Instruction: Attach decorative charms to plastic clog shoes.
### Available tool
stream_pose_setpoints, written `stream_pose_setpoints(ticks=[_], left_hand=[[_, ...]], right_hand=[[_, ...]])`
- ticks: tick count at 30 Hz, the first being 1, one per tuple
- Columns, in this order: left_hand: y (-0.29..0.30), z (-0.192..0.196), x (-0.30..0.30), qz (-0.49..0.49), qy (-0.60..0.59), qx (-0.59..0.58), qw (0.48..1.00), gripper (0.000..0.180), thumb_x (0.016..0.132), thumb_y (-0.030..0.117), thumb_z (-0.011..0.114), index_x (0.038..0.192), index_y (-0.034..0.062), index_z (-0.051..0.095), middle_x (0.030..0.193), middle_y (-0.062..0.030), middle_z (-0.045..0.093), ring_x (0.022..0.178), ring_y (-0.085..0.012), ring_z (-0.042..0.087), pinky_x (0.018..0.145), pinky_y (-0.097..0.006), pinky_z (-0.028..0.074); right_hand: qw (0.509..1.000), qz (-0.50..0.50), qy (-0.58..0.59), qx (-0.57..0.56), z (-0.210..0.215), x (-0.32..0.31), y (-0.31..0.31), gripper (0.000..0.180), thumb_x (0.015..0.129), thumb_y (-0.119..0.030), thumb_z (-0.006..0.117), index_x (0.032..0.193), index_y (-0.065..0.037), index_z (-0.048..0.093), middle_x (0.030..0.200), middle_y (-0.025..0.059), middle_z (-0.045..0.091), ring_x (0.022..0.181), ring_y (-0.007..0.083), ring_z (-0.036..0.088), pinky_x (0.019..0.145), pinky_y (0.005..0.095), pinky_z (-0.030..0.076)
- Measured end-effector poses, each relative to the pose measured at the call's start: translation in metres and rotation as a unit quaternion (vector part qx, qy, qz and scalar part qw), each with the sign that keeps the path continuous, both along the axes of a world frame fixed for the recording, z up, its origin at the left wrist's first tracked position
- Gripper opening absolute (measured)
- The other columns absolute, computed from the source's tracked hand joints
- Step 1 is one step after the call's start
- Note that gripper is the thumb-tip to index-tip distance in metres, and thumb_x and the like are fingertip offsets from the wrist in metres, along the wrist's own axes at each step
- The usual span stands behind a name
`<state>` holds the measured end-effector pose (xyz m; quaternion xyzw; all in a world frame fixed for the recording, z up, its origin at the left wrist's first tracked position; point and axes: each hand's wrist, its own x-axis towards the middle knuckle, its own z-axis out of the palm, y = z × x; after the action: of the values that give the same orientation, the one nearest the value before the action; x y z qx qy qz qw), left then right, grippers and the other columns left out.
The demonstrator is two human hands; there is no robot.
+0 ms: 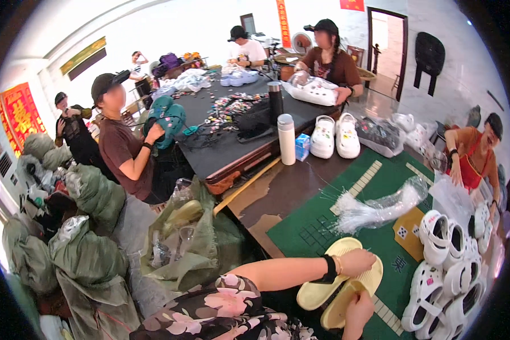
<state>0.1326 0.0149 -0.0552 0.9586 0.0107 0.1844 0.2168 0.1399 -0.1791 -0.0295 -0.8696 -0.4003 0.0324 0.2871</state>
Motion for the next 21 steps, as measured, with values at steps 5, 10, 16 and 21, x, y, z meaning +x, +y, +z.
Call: stream_pose_setpoints(ticks=[5,10,16,21], left_hand=[[-0.005,0.010,-0.019,0.031,0.034,-0.040,0.998,0.019,0.084,0.019,0.059,0.087,0.0006,0.059,0.081,-0.0172,0.064,0.077,-0.0355,0.064,0.071,-0.046,0.049],[-0.006,0.005,-0.019,0.040,0.035,-0.056,0.997,0.017,0.084,0.018,0.058,0.083,0.0006,0.057,0.079,-0.0165,0.063,0.077,-0.0353,0.063,0.070,-0.047,0.049],[-0.006,0.009,-0.023,0.051,0.047,-0.066,0.995,0.020,0.084,0.020,0.058,0.088,0.0006,0.058,0.083,-0.0177,0.064,0.083,-0.0348,0.064,0.075,-0.046,0.049],[-0.008,0.013,-0.033,0.052,0.014,-0.083,0.995,0.020,0.084,0.019,0.057,0.081,-0.0008,0.058,0.078,-0.0191,0.063,0.077,-0.0372,0.063,0.072,-0.048,0.048]], right_hand=[[0.999,0.031,-0.020,0.030,-0.002,-0.002,-0.016,0.011,0.080,-0.009,0.060,0.081,0.002,0.061,0.074,0.0219,0.062,0.071,0.0397,0.062,0.063,0.0442,0.047],[0.988,-0.006,0.033,-0.150,0.046,0.001,-0.039,0.032,0.090,-0.030,0.057,0.111,-0.009,0.066,0.107,0.0201,0.066,0.098,0.0378,0.062,0.084,0.0445,0.048],[0.994,-0.018,-0.072,-0.085,0.063,0.005,-0.063,0.019,0.089,-0.014,0.057,0.102,-0.004,0.067,0.095,0.0189,0.067,0.088,0.0382,0.062,0.078,0.0427,0.049],[0.988,0.019,-0.068,0.135,0.048,-0.003,-0.066,0.003,0.082,0.003,0.058,0.085,0.003,0.056,0.071,0.0131,0.051,0.061,0.0253,0.051,0.056,0.0359,0.040]])
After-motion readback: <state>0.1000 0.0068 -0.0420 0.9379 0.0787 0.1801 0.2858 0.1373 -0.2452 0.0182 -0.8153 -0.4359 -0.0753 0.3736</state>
